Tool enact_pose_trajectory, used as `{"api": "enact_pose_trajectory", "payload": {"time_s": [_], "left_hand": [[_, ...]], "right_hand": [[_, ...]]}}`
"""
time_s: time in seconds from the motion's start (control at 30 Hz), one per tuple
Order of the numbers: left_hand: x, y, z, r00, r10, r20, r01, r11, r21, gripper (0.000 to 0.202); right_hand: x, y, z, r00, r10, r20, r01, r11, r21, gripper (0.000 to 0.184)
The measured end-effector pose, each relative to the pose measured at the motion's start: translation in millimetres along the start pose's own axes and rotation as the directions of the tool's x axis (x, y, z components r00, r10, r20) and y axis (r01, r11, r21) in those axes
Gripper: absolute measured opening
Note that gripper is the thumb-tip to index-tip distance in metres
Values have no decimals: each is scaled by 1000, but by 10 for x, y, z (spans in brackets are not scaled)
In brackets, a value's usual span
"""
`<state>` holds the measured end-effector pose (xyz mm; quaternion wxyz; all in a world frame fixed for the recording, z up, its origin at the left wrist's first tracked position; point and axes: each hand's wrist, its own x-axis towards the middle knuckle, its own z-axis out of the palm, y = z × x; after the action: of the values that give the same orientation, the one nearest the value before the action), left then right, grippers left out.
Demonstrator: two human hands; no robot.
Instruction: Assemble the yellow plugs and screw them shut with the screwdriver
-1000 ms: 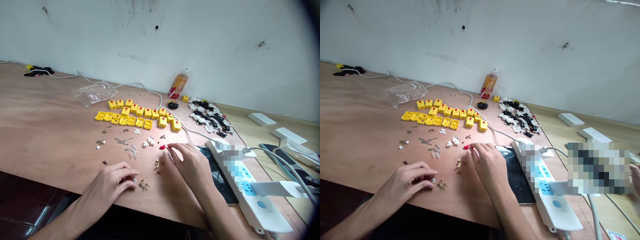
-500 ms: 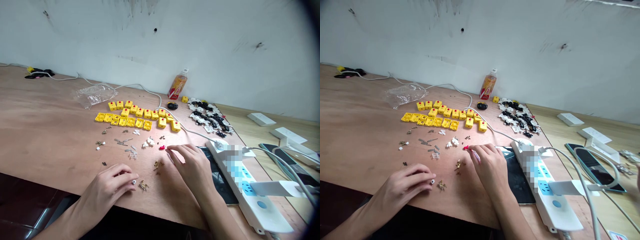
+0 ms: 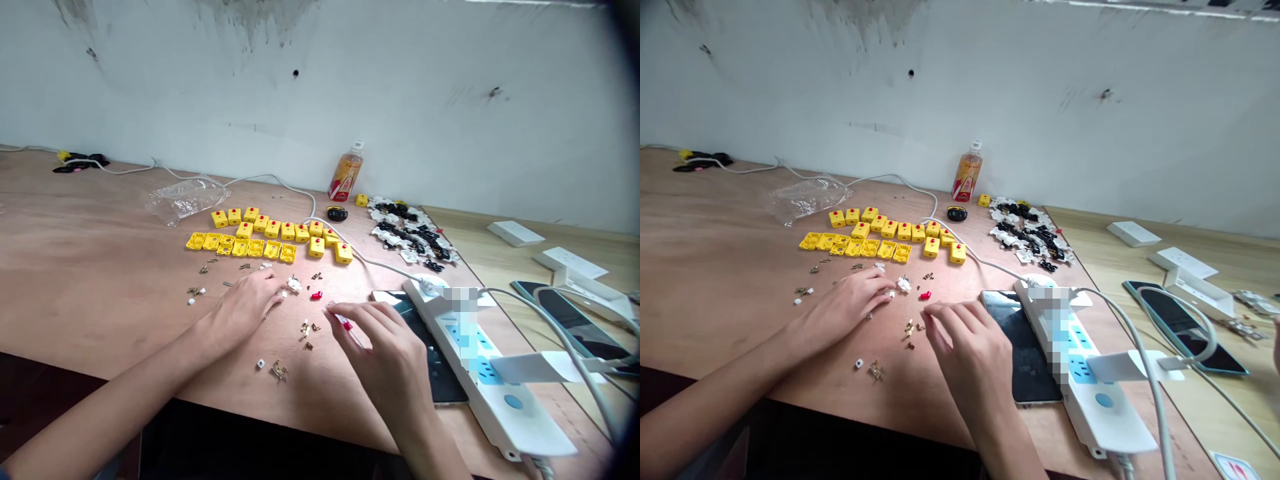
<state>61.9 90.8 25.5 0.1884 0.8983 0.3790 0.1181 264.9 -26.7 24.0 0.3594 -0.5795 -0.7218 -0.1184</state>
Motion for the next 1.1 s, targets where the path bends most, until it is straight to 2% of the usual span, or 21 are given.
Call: {"api": "enact_pose_trajectory", "payload": {"time_s": [0.03, 0.1, 0.13, 0.2, 0.27, 0.3, 0.33, 0.43, 0.47, 0.53, 0.63, 0.67, 0.7, 0.73, 0.77, 0.8, 0.83, 0.93, 0.97, 1.03, 1.1], "left_hand": [[-32, 4, -12, 1000, -15, -3, 14, 998, -56, 16], [-133, 31, -41, 998, -56, 25, 61, 950, -306, 13], [-196, 53, -46, 996, -73, 53, 90, 874, -477, 13], [-324, 101, -25, 990, -74, 117, 138, 634, -761, 13], [-435, 131, 34, 990, -69, 125, 143, 468, -872, 15], [-479, 131, 67, 991, -98, 91, 126, 450, -884, 16], [-517, 120, 95, 990, -140, 33, 97, 480, -872, 16], [-629, 48, 111, 950, -214, -229, -7, 717, -697, 10], [-680, 28, 94, 934, -196, -298, -33, 785, -619, 8], [-820, 28, 50, 918, -125, -376, -90, 859, -504, 6], [-1119, 156, 75, 924, 53, -379, -227, 873, -431, 13], [-1228, 221, 136, 923, 157, -352, -307, 852, -424, 16], [-1331, 290, 230, 917, 312, -248, -394, 809, -437, 18], [-1420, 358, 355, 863, 440, -247, -505, 735, -452, 16], [-1487, 423, 507, 831, 492, -259, -554, 692, -463, 22], [-1528, 483, 680, 796, 566, -214, -591, 650, -478, 32], [-1537, 541, 866, 813, 568, -128, -557, 694, -457, 38], [-1404, 698, 1415, 725, 688, -1, -654, 688, -315, 24], [-1330, 745, 1573, 708, 705, 41, -679, 695, -238, 21], [-1197, 825, 1829, 763, 639, 100, -627, 769, -127, 22], [-1125, 877, 1999, 775, 618, 130, -610, 786, -101, 25]], "right_hand": [[-24, -63, -18, 1000, 0, 1, 0, 998, 60, 7], [-66, -203, -33, 1000, 15, -14, -11, 979, 204, 12], [-84, -274, -31, 999, 27, -29, -18, 960, 280, 15], [-115, -397, -7, 998, 32, -51, -8, 910, 414, 19], [-143, -462, 36, 998, 10, -58, 20, 872, 488, 21], [-158, -466, 60, 998, -3, -65, 35, 866, 499, 22], [-176, -452, 83, 998, -4, -70, 38, 869, 494, 23], [-233, -344, 132, 992, 77, -98, -23, 886, 463, 23], [-252, -306, 141, 985, 125, -116, -56, 879, 473, 24], [-284, -259, 153, 969, 213, -123, -124, 856, 502, 25], [-306, -261, 164, 963, 243, -113, -151, 840, 521, 25], [-308, -271, 166, 964, 240, -115, -147, 842, 519, 25], [-309, -279, 166, 963, 242, -118, -148, 842, 518, 24], [-309, -285, 165, 959, 255, -124, -156, 840, 520, 22], [-310, -286, 162, 952, 277, -130, -171, 834, 525, 21], [-312, -284, 159, 944, 303, -132, -191, 826, 531, 19], [-315, -280, 155, 936, 328, -132, -210, 816, 538, 17], [-326, -270, 146, 921, 371, -121, -246, 793, 558, 12], [-329, -269, 144, 918, 377, -119, -251, 788, 562, 11], [-335, -269, 137, 914, 385, -128, -249, 782, 571, 11], [-340, -263, 124, 907, 401, -128, -259, 771, 582, 10]]}}
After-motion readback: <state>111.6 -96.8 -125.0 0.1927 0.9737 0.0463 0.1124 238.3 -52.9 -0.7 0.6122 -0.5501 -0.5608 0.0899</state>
